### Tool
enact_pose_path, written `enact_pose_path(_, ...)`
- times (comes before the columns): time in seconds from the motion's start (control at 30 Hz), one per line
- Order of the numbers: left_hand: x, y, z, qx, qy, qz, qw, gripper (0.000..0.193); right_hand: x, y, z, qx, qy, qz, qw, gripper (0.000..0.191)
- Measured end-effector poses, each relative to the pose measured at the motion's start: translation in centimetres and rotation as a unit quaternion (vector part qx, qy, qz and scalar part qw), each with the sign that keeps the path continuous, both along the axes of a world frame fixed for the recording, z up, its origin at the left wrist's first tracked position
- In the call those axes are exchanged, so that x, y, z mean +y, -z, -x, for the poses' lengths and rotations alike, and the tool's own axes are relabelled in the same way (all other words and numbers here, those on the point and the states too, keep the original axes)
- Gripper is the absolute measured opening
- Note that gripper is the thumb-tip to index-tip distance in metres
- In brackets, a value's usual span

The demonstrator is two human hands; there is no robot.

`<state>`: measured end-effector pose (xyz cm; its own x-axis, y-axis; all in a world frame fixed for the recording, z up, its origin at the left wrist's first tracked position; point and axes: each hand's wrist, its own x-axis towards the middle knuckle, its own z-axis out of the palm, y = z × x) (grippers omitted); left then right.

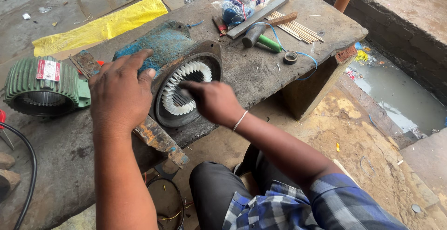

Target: The person uses a small metal tool to repeatedly tap and adjust the white stator windings inside a motor housing. They rotate the stator with their left hand while working on different sections with the tool in their right hand.

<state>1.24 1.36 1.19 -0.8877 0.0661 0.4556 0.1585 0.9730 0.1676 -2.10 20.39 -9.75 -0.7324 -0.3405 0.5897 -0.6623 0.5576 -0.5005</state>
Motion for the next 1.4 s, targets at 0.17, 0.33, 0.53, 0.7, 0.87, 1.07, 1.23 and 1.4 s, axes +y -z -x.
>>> enact_pose_path(0.17,0.0,0.0,0.1,-0.010,-0.003,-0.006,1.000,0.042,2.6,0.5,2.1,0.003,0.035,-0.011,0.999,0.030)
enact_pose_path(0.33,0.0,0.0,0.2,-0.012,-0.004,-0.010,1.000,0.042,4.4,2.4,3.3,-0.010,0.055,-0.070,0.996,0.039)
enact_pose_path(0.53,-0.1,0.2,0.2,-0.004,-0.001,-0.009,1.000,0.042,5.0,5.2,3.1,0.040,0.081,-0.111,0.990,0.054)
enact_pose_path(0.7,-0.2,0.2,0.2,-0.005,0.001,-0.012,1.000,0.042,4.8,7.0,2.6,0.007,0.115,-0.142,0.983,0.057)
enact_pose_path(0.87,-0.1,0.2,0.2,0.007,0.005,-0.010,1.000,0.041,3.7,8.5,1.5,-0.053,0.129,-0.157,0.978,0.059)
enact_pose_path(1.07,0.0,0.0,0.1,-0.011,-0.003,-0.017,1.000,0.040,3.2,8.6,0.6,-0.118,0.115,-0.060,0.984,0.073)
enact_pose_path(1.23,0.0,-0.1,0.1,-0.008,-0.001,-0.010,1.000,0.039,2.3,8.5,0.0,-0.150,0.021,-0.079,0.985,0.064)
enact_pose_path(1.4,0.0,0.0,0.0,0.007,0.007,-0.013,1.000,0.039,1.3,9.2,-0.9,-0.221,0.015,-0.090,0.971,0.071)
